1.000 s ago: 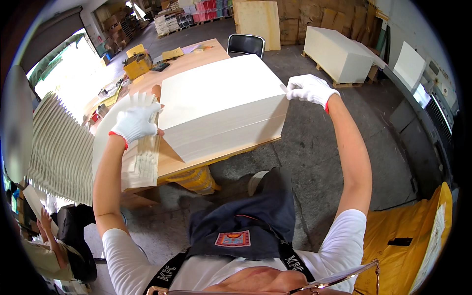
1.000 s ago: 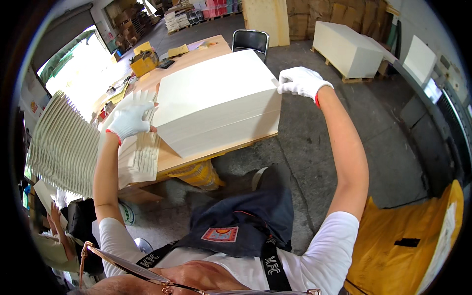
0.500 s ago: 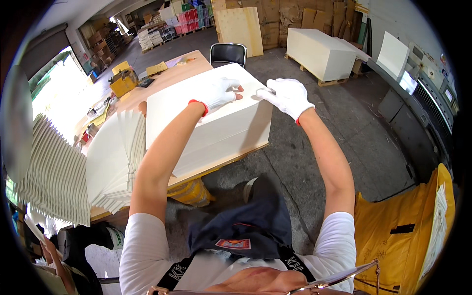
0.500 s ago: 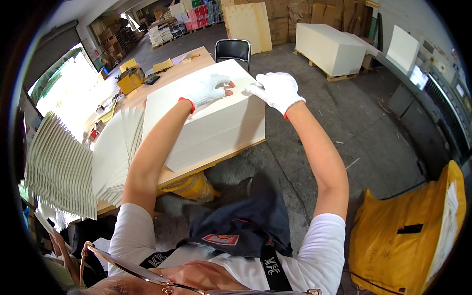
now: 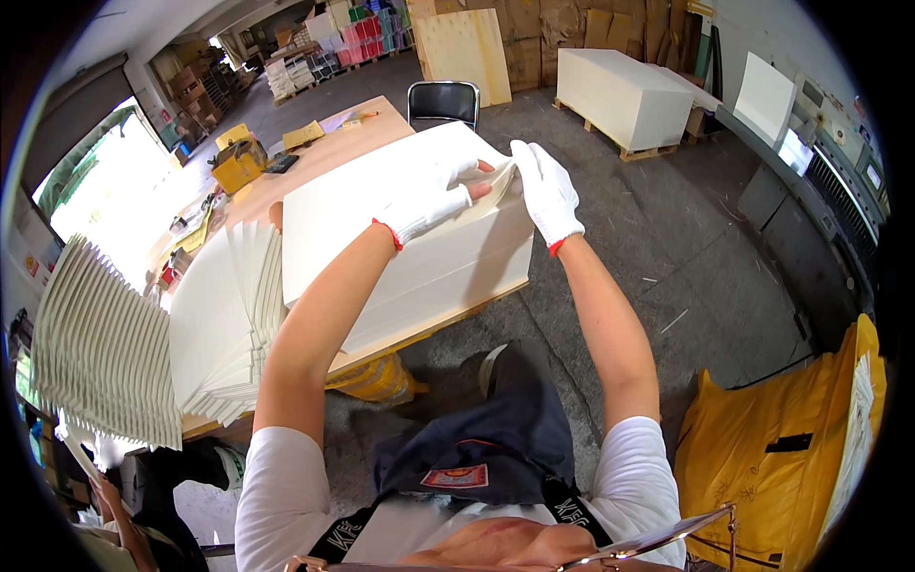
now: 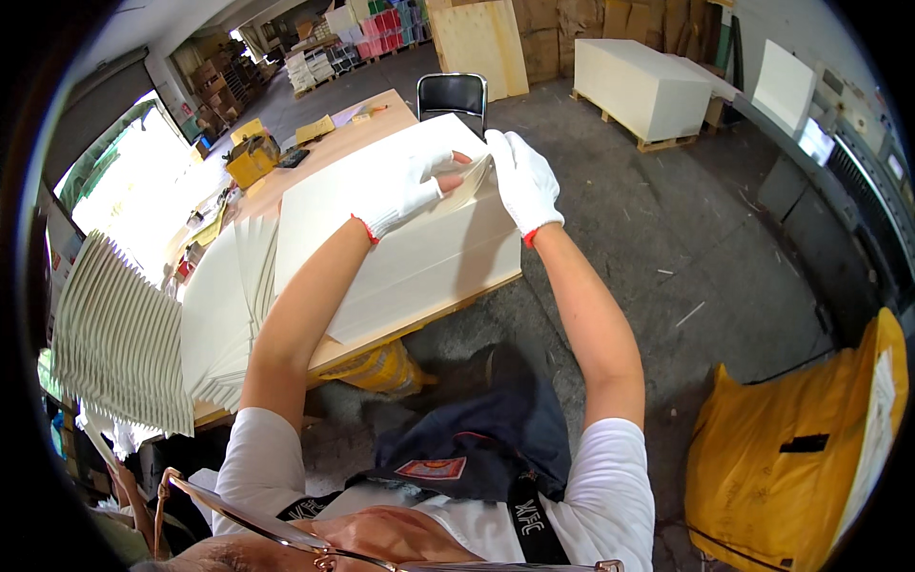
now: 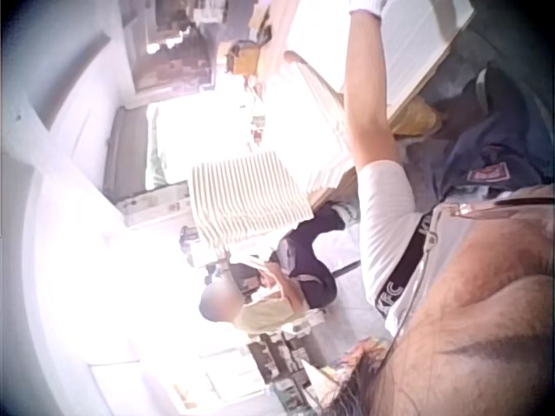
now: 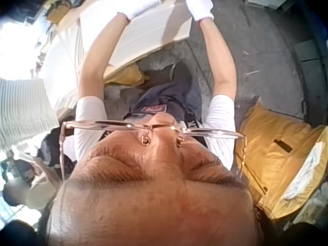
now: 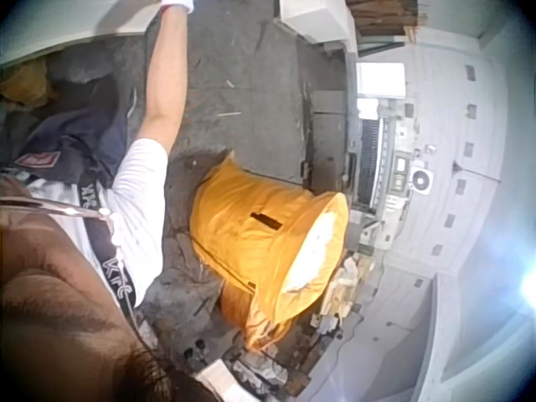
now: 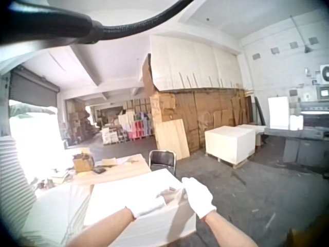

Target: The person repeatedly picks up stacks of white rectangular paper sheets from a table and places them onto a growing pile. The person wears white gloves and handles the paper with both hands, aligning the edges before setting them down.

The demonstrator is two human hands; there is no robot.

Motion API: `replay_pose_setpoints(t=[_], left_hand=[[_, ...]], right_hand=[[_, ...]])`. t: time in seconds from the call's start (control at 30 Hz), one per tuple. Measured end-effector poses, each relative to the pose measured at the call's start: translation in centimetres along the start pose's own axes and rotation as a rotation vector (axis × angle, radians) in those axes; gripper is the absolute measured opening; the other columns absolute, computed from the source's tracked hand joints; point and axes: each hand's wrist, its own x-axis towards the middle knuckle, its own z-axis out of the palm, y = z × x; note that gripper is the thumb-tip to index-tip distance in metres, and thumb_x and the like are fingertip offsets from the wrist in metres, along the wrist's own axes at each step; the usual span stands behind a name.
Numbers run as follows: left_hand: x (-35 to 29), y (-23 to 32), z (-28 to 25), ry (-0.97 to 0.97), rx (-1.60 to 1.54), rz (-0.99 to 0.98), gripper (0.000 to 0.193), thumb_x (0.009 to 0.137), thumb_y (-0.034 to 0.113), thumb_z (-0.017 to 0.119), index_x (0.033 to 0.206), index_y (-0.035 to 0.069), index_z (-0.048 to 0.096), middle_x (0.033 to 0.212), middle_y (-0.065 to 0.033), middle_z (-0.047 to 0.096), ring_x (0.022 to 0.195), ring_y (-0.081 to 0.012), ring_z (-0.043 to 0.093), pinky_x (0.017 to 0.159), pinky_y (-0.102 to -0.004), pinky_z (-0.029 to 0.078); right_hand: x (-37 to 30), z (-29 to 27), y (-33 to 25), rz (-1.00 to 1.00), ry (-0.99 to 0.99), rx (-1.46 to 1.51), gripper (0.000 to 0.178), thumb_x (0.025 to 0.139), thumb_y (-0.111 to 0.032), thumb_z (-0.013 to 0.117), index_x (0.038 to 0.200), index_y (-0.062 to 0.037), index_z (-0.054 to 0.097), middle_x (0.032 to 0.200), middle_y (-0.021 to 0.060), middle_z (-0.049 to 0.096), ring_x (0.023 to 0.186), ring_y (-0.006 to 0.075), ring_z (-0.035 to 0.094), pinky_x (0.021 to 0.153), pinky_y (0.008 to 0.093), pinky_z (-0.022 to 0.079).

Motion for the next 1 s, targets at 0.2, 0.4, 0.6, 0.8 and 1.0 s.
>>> replay_pose_setpoints(t=[0.2,0.4,0.6,0.8,1.0], left_hand=[[0.3,-0.8,0.4,0.051,0.025,0.004,0.048,0.088,0.033,0.075,0.130,0.014,0.062,0.131,-0.0147,0.066,0.126,-0.0268,0.059,0.106,-0.0374,0.045],[0.4,-1.2,0.3,0.055,-0.001,0.086,0.047,0.092,0.032,0.070,0.133,0.012,0.061,0.132,-0.0143,0.066,0.125,-0.0273,0.059,0.105,-0.0376,0.045],[0.0,-1.0,0.8,0.159,0.146,0.106,0.036,0.099,0.028,0.057,0.133,0.018,0.062,0.120,-0.0171,0.069,0.110,-0.0238,0.065,0.096,-0.0361,0.049],[-0.4,1.1,0.6,0.033,0.146,-0.091,0.038,0.093,0.030,0.069,0.129,0.018,0.064,0.101,-0.0124,0.071,0.090,-0.0185,0.066,0.084,-0.0344,0.052],[0.0,-0.5,1.1,0.100,0.067,0.018,0.039,0.094,0.031,0.069,0.130,0.016,0.063,0.106,-0.0130,0.071,0.096,-0.0213,0.066,0.088,-0.0355,0.051]], right_hand=[[0.0,0.7,0.8,-0.041,0.055,0.003,0.051,0.103,-0.053,0.041,0.105,-0.0079,0.064,0.099,0.0216,0.067,0.097,0.0449,0.062,0.082,0.0498,0.047],[-0.2,0.6,0.7,-0.035,0.054,0.013,0.052,0.103,-0.055,0.042,0.100,-0.0075,0.062,0.093,0.0222,0.066,0.093,0.0455,0.062,0.077,0.0508,0.046],[-0.2,0.2,-0.1,-0.017,0.018,-0.110,0.053,0.102,-0.057,0.042,0.094,-0.0075,0.060,0.087,0.0230,0.065,0.087,0.0459,0.062,0.073,0.0519,0.046],[-0.3,0.6,0.2,-0.048,0.083,-0.093,0.051,0.102,-0.056,0.042,0.094,-0.0086,0.060,0.087,0.0234,0.065,0.086,0.0459,0.063,0.072,0.0521,0.047],[-0.2,0.6,0.6,-0.036,0.068,-0.091,0.051,0.103,-0.056,0.042,0.094,-0.0085,0.060,0.087,0.0228,0.065,0.086,0.0454,0.063,0.072,0.0512,0.046]])
